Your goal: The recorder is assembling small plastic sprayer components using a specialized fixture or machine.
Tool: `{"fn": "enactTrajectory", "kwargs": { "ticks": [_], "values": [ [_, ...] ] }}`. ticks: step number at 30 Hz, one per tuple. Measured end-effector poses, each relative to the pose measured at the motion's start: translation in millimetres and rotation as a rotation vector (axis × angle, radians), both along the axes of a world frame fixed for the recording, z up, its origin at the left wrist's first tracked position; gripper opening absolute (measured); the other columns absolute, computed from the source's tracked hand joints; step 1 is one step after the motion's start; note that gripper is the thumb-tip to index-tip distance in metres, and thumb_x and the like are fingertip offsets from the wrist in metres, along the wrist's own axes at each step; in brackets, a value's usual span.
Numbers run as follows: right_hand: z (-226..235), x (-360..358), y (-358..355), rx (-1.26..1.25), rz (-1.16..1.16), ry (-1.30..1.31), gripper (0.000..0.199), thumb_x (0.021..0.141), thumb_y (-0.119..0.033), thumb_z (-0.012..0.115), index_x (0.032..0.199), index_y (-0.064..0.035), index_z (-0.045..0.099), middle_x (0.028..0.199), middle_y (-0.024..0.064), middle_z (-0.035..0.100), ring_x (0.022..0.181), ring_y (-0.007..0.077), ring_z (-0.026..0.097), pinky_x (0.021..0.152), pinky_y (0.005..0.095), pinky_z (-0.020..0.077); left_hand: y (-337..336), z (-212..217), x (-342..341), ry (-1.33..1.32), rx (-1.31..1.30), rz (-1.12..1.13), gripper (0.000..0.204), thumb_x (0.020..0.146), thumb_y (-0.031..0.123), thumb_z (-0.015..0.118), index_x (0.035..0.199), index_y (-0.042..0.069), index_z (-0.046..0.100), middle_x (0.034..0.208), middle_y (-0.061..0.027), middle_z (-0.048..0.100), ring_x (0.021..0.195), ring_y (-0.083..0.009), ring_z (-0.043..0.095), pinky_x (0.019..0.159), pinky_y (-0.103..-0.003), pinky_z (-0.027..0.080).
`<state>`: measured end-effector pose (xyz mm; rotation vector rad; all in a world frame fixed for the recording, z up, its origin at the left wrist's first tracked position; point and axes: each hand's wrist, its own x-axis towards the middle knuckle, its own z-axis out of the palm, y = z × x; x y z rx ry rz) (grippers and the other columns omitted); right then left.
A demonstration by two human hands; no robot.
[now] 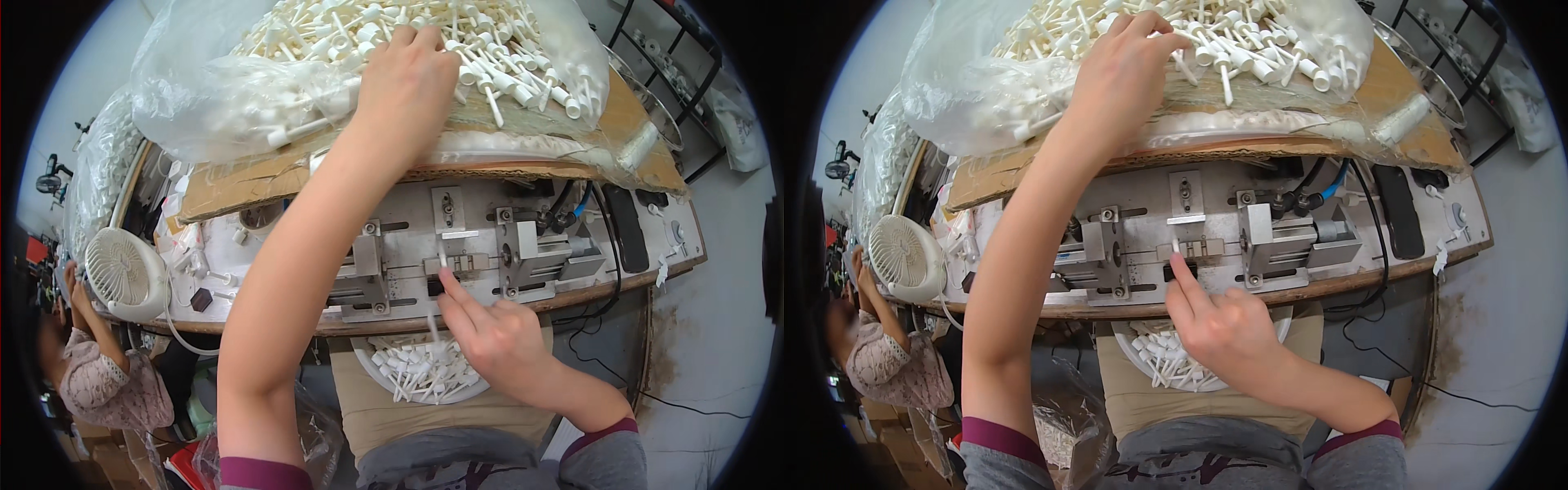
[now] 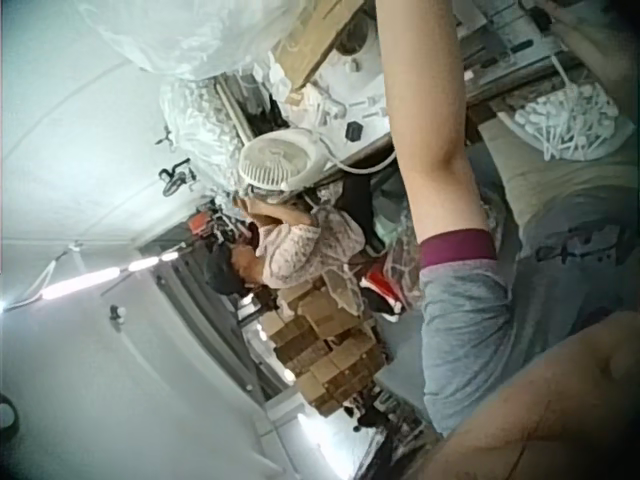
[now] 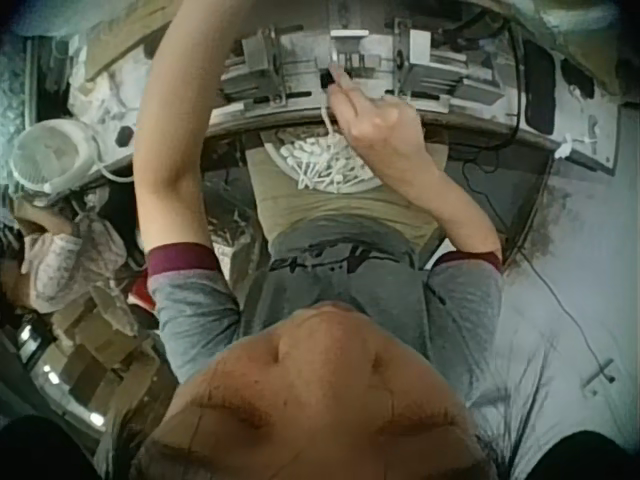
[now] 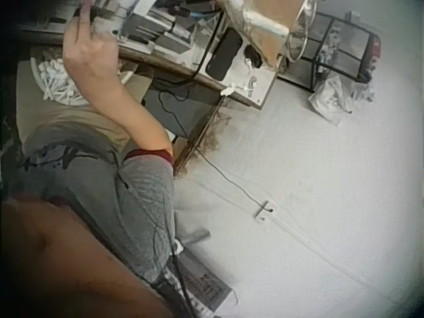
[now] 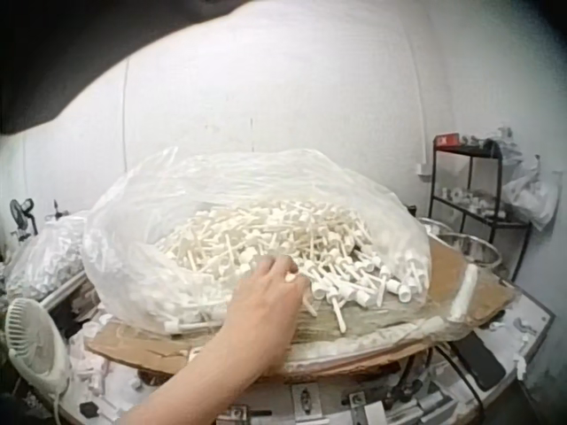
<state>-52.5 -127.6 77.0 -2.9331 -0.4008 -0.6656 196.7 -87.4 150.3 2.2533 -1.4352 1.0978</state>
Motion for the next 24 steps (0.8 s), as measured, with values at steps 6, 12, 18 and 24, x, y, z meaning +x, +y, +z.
{"fn": "enactTrajectory", "kwargs": {
  "ticks": [6, 12, 18, 24],
  "values": [
    [3.8, 3.0, -4.6, -0.001, 0.004, 0.097, 0.029, 0.069, -0.006, 0.066, 0.098, 0.0008, 0.066, 0.126, 0.0234, 0.067, 0.046, 0.0154, 0.056, 0.047, 0.0258, 0.0474, -13.8, -0.9, 29.6, 0.004, 0.056, -0.199, 0.014, 0.086, 0.010, 0.070, 0.098, 0.010, 0.076, 0.104, -0.0049, 0.070, 0.100, -0.0261, 0.064, 0.090, -0.039, 0.052],
    [14.9, 4.7, -17.5, 0.161, 0.044, 0.213, 0.026, 0.079, -0.014, 0.074, 0.101, -0.0022, 0.067, 0.116, 0.0152, 0.072, 0.052, 0.0186, 0.064, 0.051, 0.0293, 0.0520, 25.2, 21.0, -38.0, 0.695, -0.368, -0.403, 0.017, 0.098, 0.016, 0.063, 0.108, 0.005, 0.071, 0.102, -0.0032, 0.071, 0.081, -0.0150, 0.065, 0.073, -0.027, 0.054],
    [77.0, 67.3, -80.8, 0.289, -0.068, -0.238, 0.016, 0.088, -0.008, 0.069, 0.104, -0.0056, 0.071, 0.088, 0.0070, 0.072, 0.068, 0.0162, 0.067, 0.061, 0.0284, 0.0521, 113.9, 21.5, -83.7, 1.674, -0.563, -0.795, 0.043, 0.098, 0.001, 0.054, 0.141, -0.005, 0.048, 0.119, -0.0088, 0.062, 0.091, -0.0166, 0.064, 0.077, -0.027, 0.053],
    [89.1, 149.2, -164.3, 0.114, -0.313, 0.151, 0.035, 0.085, -0.011, 0.069, 0.120, -0.0072, 0.066, 0.130, 0.0160, 0.064, 0.107, 0.0336, 0.061, 0.102, 0.0417, 0.0462, 122.7, -1.1, -145.4, 1.208, -0.286, -0.423, 0.055, 0.090, -0.012, 0.059, 0.143, -0.002, 0.051, 0.128, -0.0185, 0.058, 0.109, -0.0244, 0.068, 0.084, -0.029, 0.060]
  ]
}}
